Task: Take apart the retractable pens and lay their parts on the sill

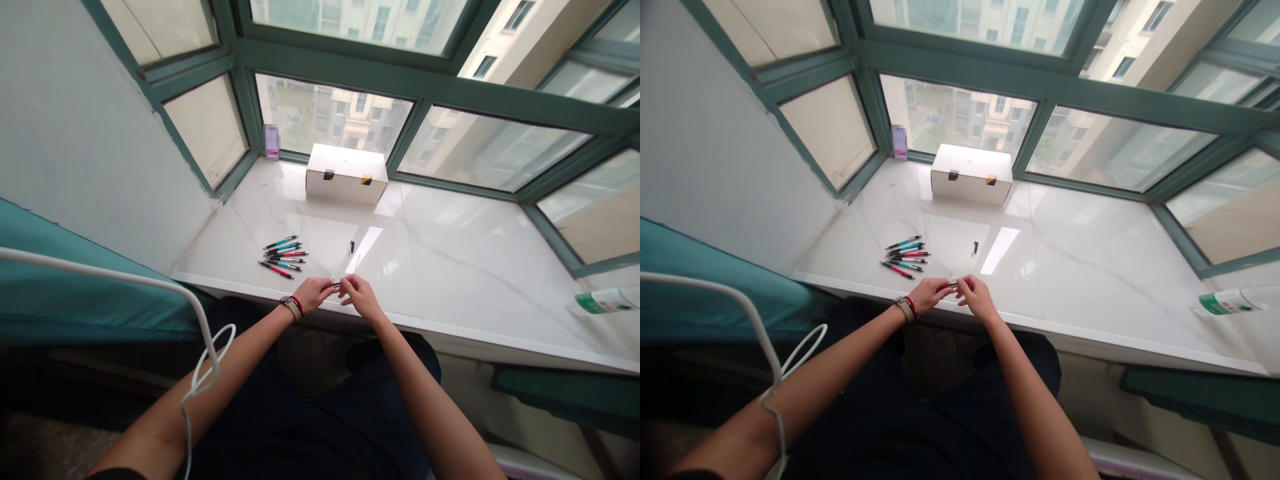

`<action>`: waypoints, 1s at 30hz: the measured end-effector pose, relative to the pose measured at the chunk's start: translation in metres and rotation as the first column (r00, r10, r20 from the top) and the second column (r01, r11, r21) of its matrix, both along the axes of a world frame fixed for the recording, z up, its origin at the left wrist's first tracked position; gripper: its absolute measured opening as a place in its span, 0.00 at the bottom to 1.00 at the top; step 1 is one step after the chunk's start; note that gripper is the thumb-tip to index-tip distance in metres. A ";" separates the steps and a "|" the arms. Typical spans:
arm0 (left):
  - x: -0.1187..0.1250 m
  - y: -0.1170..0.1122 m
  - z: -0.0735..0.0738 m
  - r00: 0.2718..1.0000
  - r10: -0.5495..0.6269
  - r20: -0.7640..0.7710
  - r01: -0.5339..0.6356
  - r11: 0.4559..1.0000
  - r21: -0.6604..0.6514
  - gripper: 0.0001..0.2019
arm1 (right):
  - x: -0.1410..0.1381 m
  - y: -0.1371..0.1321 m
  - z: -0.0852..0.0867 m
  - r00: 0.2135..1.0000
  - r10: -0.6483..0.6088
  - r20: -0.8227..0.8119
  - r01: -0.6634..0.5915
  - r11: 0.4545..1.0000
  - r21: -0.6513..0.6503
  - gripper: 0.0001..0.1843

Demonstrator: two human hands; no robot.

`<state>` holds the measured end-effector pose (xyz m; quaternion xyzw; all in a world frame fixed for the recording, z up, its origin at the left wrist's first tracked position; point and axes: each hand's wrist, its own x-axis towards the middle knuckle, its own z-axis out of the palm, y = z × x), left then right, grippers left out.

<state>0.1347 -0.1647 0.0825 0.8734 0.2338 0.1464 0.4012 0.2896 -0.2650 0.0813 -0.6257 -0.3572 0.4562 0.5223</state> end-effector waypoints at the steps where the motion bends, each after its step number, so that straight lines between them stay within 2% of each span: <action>1: -0.001 -0.001 0.002 1.000 -0.008 0.000 0.008 1.000 0.022 0.21 | 0.003 0.000 0.003 0.997 0.052 0.060 -0.052 0.999 -0.002 0.20; 5: -0.006 -0.005 0.009 1.000 -0.026 0.003 0.026 0.999 0.037 0.21 | 0.013 -0.004 0.014 0.947 0.270 0.177 -0.259 0.962 -0.082 0.25; 8: -0.008 -0.007 0.013 0.999 -0.043 0.003 0.043 0.999 -0.003 0.22 | 0.013 -0.007 0.018 0.939 0.288 0.188 -0.280 0.957 -0.070 0.26; 11: -0.010 -0.009 0.014 0.997 -0.078 -0.008 0.076 0.985 -0.154 0.22 | 0.009 -0.011 0.019 0.956 0.263 0.126 -0.263 0.965 -0.021 0.26; 13: -0.011 -0.011 0.015 0.993 -0.110 -0.037 0.091 0.938 -0.335 0.23 | 0.006 -0.014 0.019 0.957 0.279 0.075 -0.279 0.960 -0.013 0.26; 14: -0.012 -0.011 0.015 0.990 -0.133 -0.049 0.098 0.895 -0.435 0.23 | 0.004 -0.017 0.020 0.956 0.289 0.059 -0.289 0.957 -0.012 0.26; 16: -0.013 -0.013 0.017 0.980 -0.190 -0.055 0.115 0.774 -0.623 0.24 | 0.003 -0.021 0.021 0.952 0.301 0.054 -0.301 0.954 -0.012 0.26; 20: -0.015 -0.016 0.023 0.956 -0.289 -0.042 0.101 0.461 -0.881 0.26 | 0.006 -0.028 0.026 0.943 0.310 0.122 -0.311 0.950 -0.014 0.24; 23: -0.015 -0.022 0.027 0.947 -0.322 0.024 0.115 0.268 -0.957 0.26 | 0.009 -0.032 0.032 0.921 0.329 0.210 -0.329 0.944 -0.035 0.22; 27: -0.018 -0.037 0.035 0.938 -0.325 0.119 0.142 0.048 -0.989 0.24 | 0.009 -0.038 0.052 0.904 0.358 0.235 -0.364 0.931 -0.017 0.22; 29: -0.022 -0.046 0.041 0.944 -0.305 0.126 0.121 -0.035 -0.992 0.24 | 0.009 -0.042 0.064 0.893 0.402 0.202 -0.409 0.913 -0.011 0.21; 30: -0.024 -0.049 0.043 0.946 -0.300 0.123 0.112 -0.056 -0.992 0.24 | 0.009 -0.043 0.069 0.882 0.431 0.189 -0.436 0.900 -0.020 0.21</action>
